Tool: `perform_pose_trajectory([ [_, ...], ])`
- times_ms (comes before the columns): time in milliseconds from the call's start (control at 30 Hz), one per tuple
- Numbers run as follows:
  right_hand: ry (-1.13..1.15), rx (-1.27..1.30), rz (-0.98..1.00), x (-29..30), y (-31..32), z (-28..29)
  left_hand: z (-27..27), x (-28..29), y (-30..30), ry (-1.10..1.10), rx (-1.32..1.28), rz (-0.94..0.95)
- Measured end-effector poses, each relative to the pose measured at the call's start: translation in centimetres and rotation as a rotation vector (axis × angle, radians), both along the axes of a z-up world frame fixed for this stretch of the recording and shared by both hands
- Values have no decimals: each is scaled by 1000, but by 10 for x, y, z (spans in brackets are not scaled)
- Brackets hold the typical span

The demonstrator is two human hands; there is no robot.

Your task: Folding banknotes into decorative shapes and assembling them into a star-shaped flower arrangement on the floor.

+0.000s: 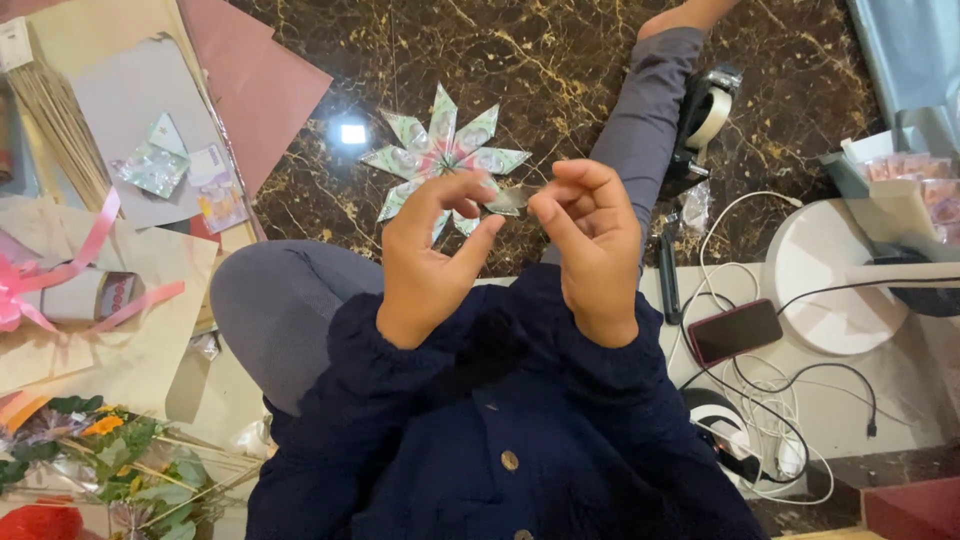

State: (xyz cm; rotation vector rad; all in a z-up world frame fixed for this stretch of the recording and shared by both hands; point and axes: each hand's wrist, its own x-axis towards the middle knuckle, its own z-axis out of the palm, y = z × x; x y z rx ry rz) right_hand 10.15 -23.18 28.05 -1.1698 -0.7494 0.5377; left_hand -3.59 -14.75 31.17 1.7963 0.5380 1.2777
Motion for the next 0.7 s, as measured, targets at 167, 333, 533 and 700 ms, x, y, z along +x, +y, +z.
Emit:
perform_pose_trajectory([
  [167,-34,-9,-7,0,-5,1,3,-3,-2,59,209,101],
  [333,134,-49,78,-9,-14,28,27,-7,-12,262,562,269],
  [533,192,-17,116,-12,-20,30,23,-1,-11,370,664,326],
  [700,130,-67,95,-14,-21,34,26,2,-11,390,605,320],
])
